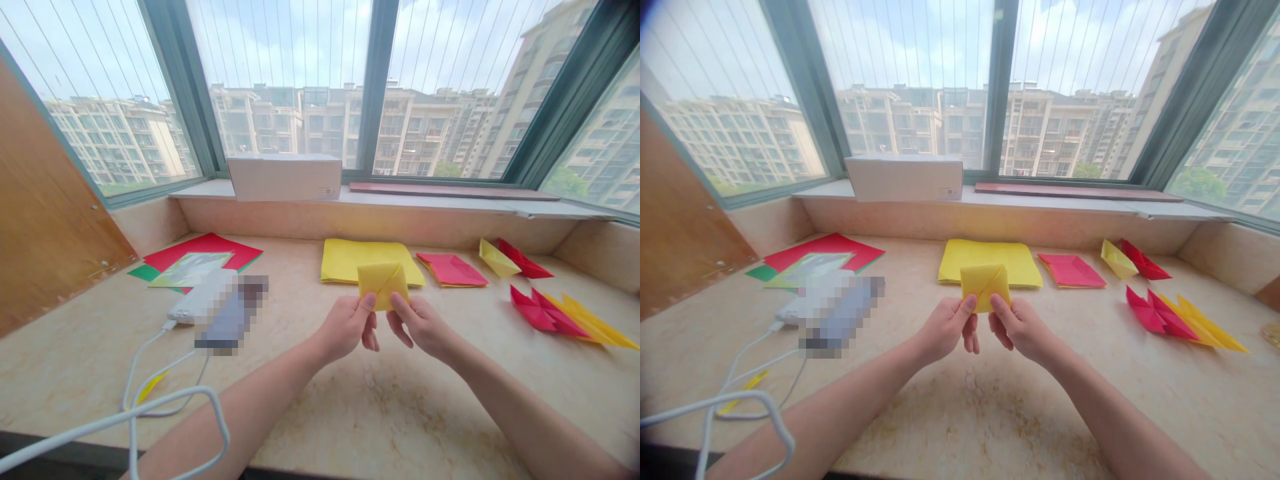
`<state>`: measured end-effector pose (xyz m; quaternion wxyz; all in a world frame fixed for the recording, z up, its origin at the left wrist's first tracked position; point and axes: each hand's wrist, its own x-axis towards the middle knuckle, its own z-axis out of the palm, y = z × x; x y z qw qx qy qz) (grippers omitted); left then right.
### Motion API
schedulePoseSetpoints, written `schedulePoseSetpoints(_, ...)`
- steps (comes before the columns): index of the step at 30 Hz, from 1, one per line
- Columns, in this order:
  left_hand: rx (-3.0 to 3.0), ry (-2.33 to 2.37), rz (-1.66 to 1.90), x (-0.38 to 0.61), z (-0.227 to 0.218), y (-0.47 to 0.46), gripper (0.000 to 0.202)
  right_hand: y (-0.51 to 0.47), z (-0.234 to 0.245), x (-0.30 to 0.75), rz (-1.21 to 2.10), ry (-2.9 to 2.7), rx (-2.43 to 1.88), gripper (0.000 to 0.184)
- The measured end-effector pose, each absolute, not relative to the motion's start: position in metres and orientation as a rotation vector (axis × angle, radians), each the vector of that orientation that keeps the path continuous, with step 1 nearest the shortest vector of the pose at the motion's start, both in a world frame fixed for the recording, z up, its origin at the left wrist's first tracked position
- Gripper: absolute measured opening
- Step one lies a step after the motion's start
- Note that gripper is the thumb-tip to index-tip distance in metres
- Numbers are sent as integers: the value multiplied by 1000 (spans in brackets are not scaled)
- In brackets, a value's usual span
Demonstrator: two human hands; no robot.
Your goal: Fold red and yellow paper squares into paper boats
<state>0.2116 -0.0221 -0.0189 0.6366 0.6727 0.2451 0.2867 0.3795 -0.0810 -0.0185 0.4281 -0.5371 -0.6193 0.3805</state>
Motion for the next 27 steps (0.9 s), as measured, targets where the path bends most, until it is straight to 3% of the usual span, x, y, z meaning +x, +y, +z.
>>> schedulePoseSetpoints(6, 1466, 584, 637, 215, -24, -17, 64, -77, -20, 386, 524, -1671, -1524, 64)
schedulePoseSetpoints(12, 1503, 561, 643, 212, -22, -14, 65, -78, -12, 378, 852, -1542, -1259, 72)
schedulePoseSetpoints(14, 1516, 573, 660, 212, -23, -13, 67, -78, -11, 376, 824, -1544, -1323, 72)
schedulePoseSetpoints(21, 1467, 635, 647, 215, -28, -9, 63, -79, -16, 373, 352, -1545, -1521, 62)
schedulePoseSetpoints(24, 1563, 717, 872, 214, -28, -7, 55, -79, -14, 375, 22, -1555, -1571, 51)
schedulePoseSetpoints(27, 1651, 672, 1086, 213, -26, -12, 64, -78, -13, 378, -320, -1641, -1552, 36)
